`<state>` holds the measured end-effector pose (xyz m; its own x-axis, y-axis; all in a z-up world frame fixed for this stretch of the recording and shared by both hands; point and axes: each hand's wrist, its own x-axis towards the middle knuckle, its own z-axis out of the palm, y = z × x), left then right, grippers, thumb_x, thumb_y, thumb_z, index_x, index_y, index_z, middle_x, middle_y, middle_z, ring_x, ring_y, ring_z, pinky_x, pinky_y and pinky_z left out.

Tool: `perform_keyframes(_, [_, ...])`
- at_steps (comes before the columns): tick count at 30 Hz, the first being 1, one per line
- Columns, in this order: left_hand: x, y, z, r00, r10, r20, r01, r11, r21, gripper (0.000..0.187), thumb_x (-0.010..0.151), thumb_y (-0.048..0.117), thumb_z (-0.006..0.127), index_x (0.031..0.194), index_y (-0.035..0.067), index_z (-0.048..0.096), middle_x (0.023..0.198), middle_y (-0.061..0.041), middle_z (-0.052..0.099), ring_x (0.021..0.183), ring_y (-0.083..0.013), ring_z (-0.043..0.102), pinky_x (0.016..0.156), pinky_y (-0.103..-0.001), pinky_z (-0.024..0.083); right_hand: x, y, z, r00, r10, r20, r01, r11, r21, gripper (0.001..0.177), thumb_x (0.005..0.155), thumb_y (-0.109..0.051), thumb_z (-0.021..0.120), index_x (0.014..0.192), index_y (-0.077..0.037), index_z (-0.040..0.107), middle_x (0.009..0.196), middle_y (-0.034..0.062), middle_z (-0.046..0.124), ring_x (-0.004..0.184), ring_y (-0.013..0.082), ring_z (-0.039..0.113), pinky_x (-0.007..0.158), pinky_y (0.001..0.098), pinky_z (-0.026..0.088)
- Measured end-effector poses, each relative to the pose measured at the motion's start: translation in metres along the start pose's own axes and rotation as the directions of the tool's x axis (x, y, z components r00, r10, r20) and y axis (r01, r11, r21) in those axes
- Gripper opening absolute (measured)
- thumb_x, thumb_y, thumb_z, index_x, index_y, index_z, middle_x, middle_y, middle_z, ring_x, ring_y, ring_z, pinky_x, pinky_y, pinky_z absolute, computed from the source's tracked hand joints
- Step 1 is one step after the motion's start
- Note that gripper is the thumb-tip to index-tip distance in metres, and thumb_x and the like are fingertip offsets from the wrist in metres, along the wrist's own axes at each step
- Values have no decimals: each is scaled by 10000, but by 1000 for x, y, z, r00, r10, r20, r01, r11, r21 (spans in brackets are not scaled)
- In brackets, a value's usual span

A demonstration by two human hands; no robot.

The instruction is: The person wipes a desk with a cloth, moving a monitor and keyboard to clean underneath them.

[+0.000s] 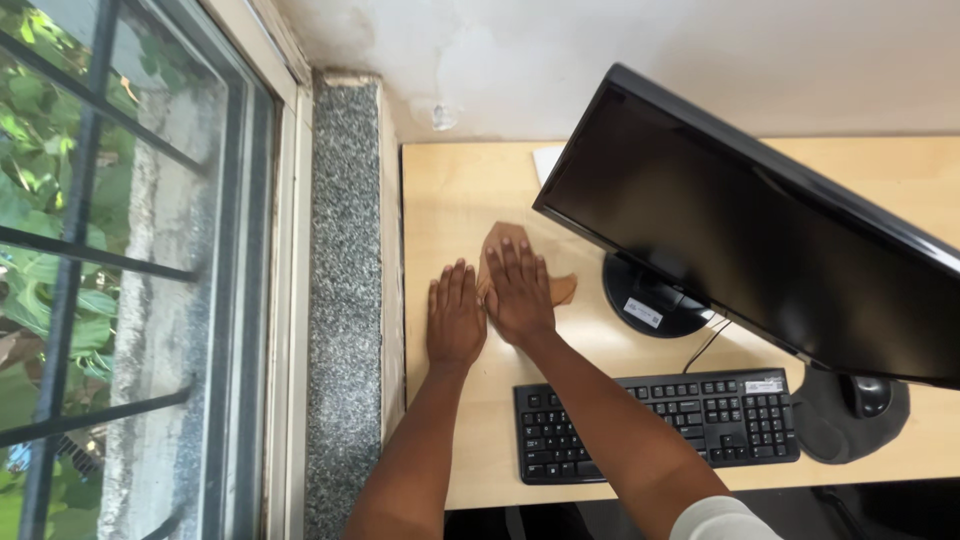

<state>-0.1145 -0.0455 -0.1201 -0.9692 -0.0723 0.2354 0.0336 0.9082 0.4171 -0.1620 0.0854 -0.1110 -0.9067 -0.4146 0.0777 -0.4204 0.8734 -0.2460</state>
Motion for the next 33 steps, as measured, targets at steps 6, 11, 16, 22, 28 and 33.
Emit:
perform_keyframes(6, [2,2,-6,1000,-13,28,12,999,38,541,990,233,485,1498,48,474,1590,-147,428,1505,-312,349,1259,-502,212,-6,-2,7,998,-10,-60,10,1000,8,643,1039,-351,401,1634,-146,268,1704,147,198,1579,366,107,1261,554,91])
perform_keyframes(11, [-4,-1,4,999,7,42,-9,999,53,576,992,279,472,1516,44,429,1625,-153,373,1522,-304,300,1255,-499,172,-25,2,7,998,-19,62,19,1000,5,647,1039,-399,363,1627,-160,238,1696,146,157,1564,358,78,1243,546,64])
perform_keyframes(16, [-10,7,5,990,-65,125,37,977,208,580,1006,292,437,1540,69,395,1654,-136,310,1533,-291,245,1251,-508,130,-37,3,11,1000,-6,24,7,1000,-26,641,1048,-408,370,1620,-156,231,1695,137,158,1568,341,84,1246,536,57])
perform_keyframes(22, [-28,15,4,992,-109,67,96,979,180,570,1009,278,415,1540,73,390,1652,-121,308,1541,-281,223,1250,-510,117,-56,13,0,998,-69,9,69,998,-13,662,1028,-385,395,1623,-154,221,1699,128,151,1573,330,86,1249,524,62])
perform_keyframes(28, [-27,18,1,991,-126,53,116,980,163,580,979,254,438,1529,76,400,1645,-122,300,1530,-276,231,1243,-512,126,-30,20,-17,989,72,131,-63,995,-76,713,1002,-422,413,1619,-153,178,1689,135,107,1560,331,38,1242,525,39])
perform_keyframes(33, [-31,20,2,991,-136,20,131,977,166,553,975,218,450,1513,91,450,1639,-107,332,1536,-272,272,1263,-500,150,-21,18,-2,996,29,85,-23,998,-64,694,1018,-410,400,1621,-152,176,1702,138,96,1572,341,18,1247,522,27])
